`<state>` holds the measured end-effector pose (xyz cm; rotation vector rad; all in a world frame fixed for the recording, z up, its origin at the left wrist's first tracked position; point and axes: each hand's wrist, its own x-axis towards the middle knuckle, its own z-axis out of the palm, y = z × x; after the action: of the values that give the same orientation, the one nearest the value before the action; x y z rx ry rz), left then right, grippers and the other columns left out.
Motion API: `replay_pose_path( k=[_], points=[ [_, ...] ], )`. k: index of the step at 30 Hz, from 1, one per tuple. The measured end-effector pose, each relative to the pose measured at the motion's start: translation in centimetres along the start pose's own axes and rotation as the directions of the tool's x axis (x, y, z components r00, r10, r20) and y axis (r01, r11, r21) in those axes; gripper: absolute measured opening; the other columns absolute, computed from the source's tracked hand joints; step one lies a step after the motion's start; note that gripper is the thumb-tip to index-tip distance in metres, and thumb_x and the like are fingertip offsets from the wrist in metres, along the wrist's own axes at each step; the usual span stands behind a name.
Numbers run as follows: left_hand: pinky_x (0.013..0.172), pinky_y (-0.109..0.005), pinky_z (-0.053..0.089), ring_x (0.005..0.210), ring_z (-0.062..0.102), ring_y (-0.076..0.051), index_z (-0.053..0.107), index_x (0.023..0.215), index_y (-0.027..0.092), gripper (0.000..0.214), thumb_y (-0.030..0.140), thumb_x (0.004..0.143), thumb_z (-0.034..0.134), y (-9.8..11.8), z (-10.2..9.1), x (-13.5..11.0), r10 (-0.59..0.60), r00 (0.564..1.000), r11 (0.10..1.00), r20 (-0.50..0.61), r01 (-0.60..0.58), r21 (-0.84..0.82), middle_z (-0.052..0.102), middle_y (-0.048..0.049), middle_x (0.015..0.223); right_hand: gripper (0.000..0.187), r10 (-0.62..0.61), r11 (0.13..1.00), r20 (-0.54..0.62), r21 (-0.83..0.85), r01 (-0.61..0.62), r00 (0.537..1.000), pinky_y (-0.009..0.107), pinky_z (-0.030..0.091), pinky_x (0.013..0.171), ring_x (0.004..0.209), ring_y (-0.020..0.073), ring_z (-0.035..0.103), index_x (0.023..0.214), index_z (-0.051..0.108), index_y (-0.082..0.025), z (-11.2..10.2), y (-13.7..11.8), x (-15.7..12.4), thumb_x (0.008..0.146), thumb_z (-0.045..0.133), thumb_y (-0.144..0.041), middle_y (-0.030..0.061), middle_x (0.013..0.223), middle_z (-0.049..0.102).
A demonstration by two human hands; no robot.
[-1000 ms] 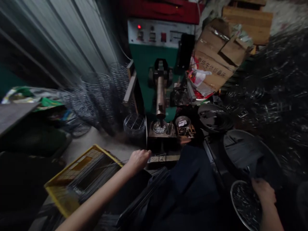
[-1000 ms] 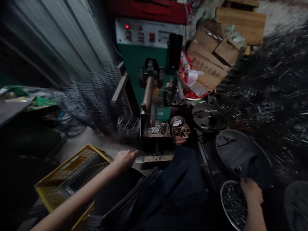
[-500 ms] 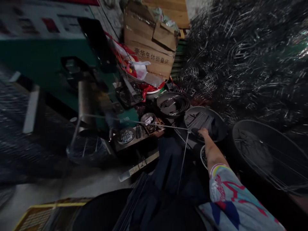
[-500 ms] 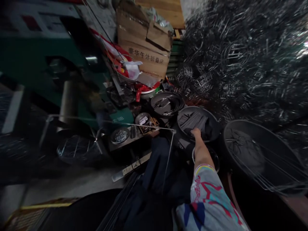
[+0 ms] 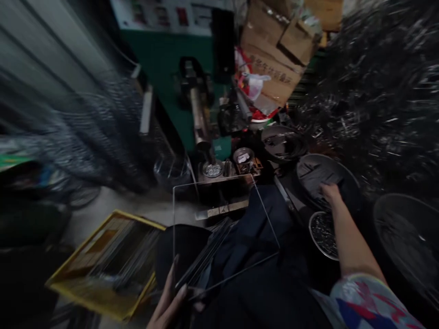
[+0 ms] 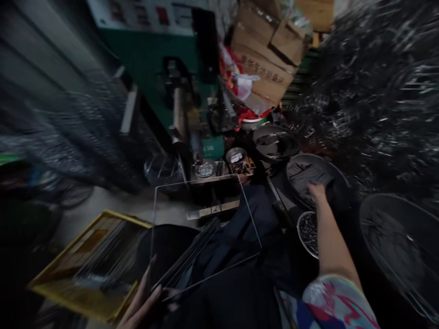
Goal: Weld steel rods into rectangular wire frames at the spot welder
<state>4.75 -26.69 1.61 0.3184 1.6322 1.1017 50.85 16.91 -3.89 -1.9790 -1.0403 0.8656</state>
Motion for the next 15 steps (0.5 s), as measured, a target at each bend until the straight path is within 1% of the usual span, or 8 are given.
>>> replay_pose_path(
  k=[2, 3, 5, 7, 9, 11, 13, 15],
  points=[
    [0.055, -0.032, 0.051, 0.067, 0.068, -0.025, 0.008, 0.155, 0.033, 0.093, 0.048, 0.082, 0.064, 0.0, 0.5, 0.3, -0.015, 0.998, 0.984, 0.059, 0.026, -0.179, 0.072, -0.0049, 0.081, 0.028, -0.020, 1.000, 0.016, 0.014, 0.020, 1.000, 0.020, 0.047, 0.042, 0.042, 0.0090, 0.051, 0.105, 0.062, -0.006, 0.5, -0.7, -1.9, 0.078, 0.059, -0.013, -0.0031, 0.058, 0.056],
    [0.051, -0.029, 0.049, 0.057, 0.065, -0.022, 0.005, 0.155, 0.031, 0.098, 0.046, 0.080, 0.068, -0.1, 0.4, 0.4, 0.000, 0.997, 0.966, 0.076, 0.020, -0.256, 0.071, -0.0036, 0.072, 0.031, -0.045, 0.998, 0.037, 0.045, 0.044, 0.998, 0.020, 0.048, 0.042, 0.041, 0.0092, 0.052, 0.106, 0.063, -0.007, 0.7, -1.1, -3.0, 0.076, 0.060, -0.013, -0.0029, 0.059, 0.058],
    [0.048, -0.026, 0.046, 0.052, 0.063, -0.020, 0.006, 0.154, 0.028, 0.104, 0.041, 0.077, 0.073, -0.4, -0.4, 0.7, 0.013, 0.999, 0.936, 0.044, 0.003, -0.351, 0.069, -0.0031, 0.066, 0.037, -0.123, 0.983, 0.103, 0.148, 0.107, 0.987, 0.021, 0.052, 0.044, 0.046, 0.0109, 0.058, 0.107, 0.064, -0.011, 1.0, -1.9, -5.6, 0.071, 0.065, -0.017, 0.0001, 0.068, 0.064],
    [0.046, -0.025, 0.046, 0.051, 0.063, -0.019, 0.008, 0.154, 0.026, 0.104, 0.039, 0.076, 0.075, -1.0, -1.6, 0.8, 0.012, 1.000, 0.918, -0.002, -0.012, -0.396, 0.070, -0.0044, 0.066, 0.041, -0.225, 0.955, 0.208, 0.241, 0.173, 0.952, 0.024, 0.057, 0.052, 0.059, 0.0154, 0.068, 0.108, 0.066, -0.014, 1.1, -3.1, -8.2, 0.069, 0.071, -0.025, 0.0055, 0.083, 0.071],
    [0.046, -0.025, 0.046, 0.051, 0.063, -0.020, 0.006, 0.154, 0.026, 0.103, 0.037, 0.077, 0.074, -1.5, -2.5, 0.8, 0.038, 0.999, 0.905, -0.026, -0.046, -0.423, 0.070, -0.0056, 0.067, 0.047, -0.319, 0.938, 0.339, 0.248, 0.243, 0.885, 0.029, 0.060, 0.064, 0.080, 0.0217, 0.072, 0.114, 0.067, -0.017, 1.1, -4.6, -10.5, 0.072, 0.073, -0.037, 0.0102, 0.105, 0.071],
    [0.046, -0.025, 0.046, 0.051, 0.063, -0.020, 0.005, 0.155, 0.026, 0.103, 0.035, 0.078, 0.073, -1.8, -2.9, 0.8, 0.067, 0.997, 0.893, -0.036, -0.076, -0.444, 0.071, -0.0060, 0.068, 0.053, -0.390, 0.921, 0.483, 0.192, 0.339, 0.784, 0.037, 0.059, 0.083, 0.104, 0.0270, 0.068, 0.123, 0.064, -0.021, 1.2, -6.6, -12.4, 0.076, 0.071, -0.045, 0.0115, 0.122, 0.067],
    [0.046, -0.025, 0.047, 0.051, 0.064, -0.020, 0.004, 0.155, 0.026, 0.104, 0.035, 0.078, 0.073, -1.9, -2.6, 0.9, 0.080, 0.996, 0.883, -0.039, -0.089, -0.461, 0.070, -0.0059, 0.067, 0.060, -0.440, 0.874, 0.599, 0.113, 0.473, 0.669, 0.044, 0.048, 0.101, 0.121, 0.0299, 0.058, 0.129, 0.060, -0.023, 1.3, -8.6, -14.2, 0.076, 0.072, -0.048, 0.0114, 0.131, 0.062],
    [0.046, -0.025, 0.047, 0.050, 0.063, -0.019, 0.006, 0.155, 0.024, 0.103, 0.035, 0.077, 0.073, -1.8, -2.0, 1.0, 0.084, 0.995, 0.874, -0.046, -0.095, -0.476, 0.070, -0.0054, 0.066, 0.065, -0.473, 0.792, 0.674, 0.044, 0.609, 0.567, 0.048, 0.037, 0.111, 0.128, 0.0311, 0.051, 0.132, 0.059, -0.022, 1.4, -10.4, -16.1, 0.075, 0.074, -0.048, 0.0109, 0.134, 0.060]
  ],
)
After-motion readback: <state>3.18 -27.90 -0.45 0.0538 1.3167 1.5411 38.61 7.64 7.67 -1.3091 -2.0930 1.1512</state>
